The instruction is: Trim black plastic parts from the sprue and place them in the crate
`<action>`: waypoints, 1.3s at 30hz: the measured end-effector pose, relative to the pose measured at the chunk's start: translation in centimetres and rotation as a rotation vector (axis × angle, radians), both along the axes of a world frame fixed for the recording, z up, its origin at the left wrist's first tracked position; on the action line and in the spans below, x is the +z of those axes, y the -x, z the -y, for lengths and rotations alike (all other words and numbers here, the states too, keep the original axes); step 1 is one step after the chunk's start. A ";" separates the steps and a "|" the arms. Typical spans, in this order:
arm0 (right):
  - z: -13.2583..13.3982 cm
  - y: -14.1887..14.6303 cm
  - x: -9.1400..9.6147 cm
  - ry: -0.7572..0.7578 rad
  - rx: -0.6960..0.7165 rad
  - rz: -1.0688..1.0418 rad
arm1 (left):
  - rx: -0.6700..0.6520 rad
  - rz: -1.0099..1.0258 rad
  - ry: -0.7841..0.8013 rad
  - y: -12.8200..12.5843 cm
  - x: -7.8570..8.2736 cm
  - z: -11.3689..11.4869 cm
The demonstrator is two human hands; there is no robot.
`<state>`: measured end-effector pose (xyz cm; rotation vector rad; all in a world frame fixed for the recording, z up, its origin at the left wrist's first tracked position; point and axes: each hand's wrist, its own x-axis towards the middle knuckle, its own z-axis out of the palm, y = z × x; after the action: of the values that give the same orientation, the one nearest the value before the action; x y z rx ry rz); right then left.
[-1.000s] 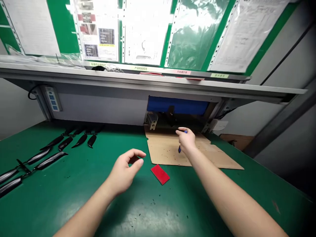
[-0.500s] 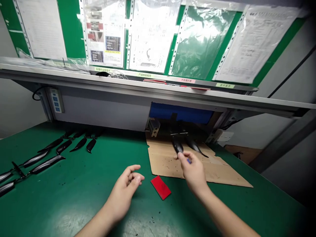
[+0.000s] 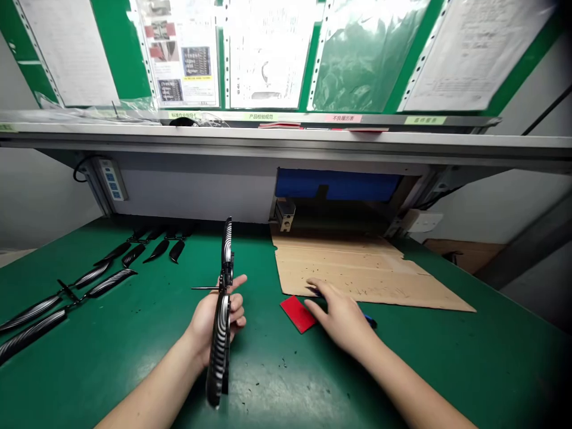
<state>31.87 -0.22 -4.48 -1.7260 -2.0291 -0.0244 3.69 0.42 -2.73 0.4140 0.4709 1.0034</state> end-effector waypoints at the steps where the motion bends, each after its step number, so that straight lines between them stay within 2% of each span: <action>1: -0.4 -1.0 -0.5 0.000 -0.058 0.006 | -0.065 0.028 -0.018 -0.2 -0.5 0.0; 4: -0.6 -1.6 -1.2 -0.013 -0.093 0.014 | -0.206 0.094 -0.054 -1.1 -1.4 0.5; 10: 1.0 1.9 -1.0 0.095 0.129 0.016 | -0.353 0.107 -0.075 -2.0 -1.7 1.7; 14: 1.9 2.6 -0.4 0.064 0.201 -0.332 | -0.418 0.108 -0.058 -2.1 -1.8 1.9; 17: 2.9 3.3 0.6 -0.088 0.290 -0.486 | -0.448 0.125 -0.052 -2.2 -2.2 2.0; 20: 4.4 4.6 1.4 -0.202 0.439 -0.396 | -0.537 0.087 -0.083 -2.6 -3.0 2.3; 26: 5.8 6.0 1.9 -0.215 0.625 -0.145 | -0.592 -0.046 -0.169 -2.9 -4.4 2.6; 30: 5.4 5.7 1.6 -0.206 0.541 -0.163 | -0.610 -0.109 -0.165 -2.7 -4.3 2.5; 34: 5.3 5.8 1.4 -0.207 0.606 -0.153 | -0.584 -0.110 -0.133 -2.8 -3.8 2.7; 37: 5.3 5.9 1.3 -0.220 0.520 -0.179 | -0.589 -0.121 -0.145 -2.8 -3.6 2.7; 39: 5.2 5.9 1.3 -0.225 0.571 -0.160 | -0.600 -0.122 -0.152 -2.8 -3.6 2.7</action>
<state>25.97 -5.38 -3.18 -0.9427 -2.2227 0.0656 6.46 -2.29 -6.37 0.7063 0.3475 0.4335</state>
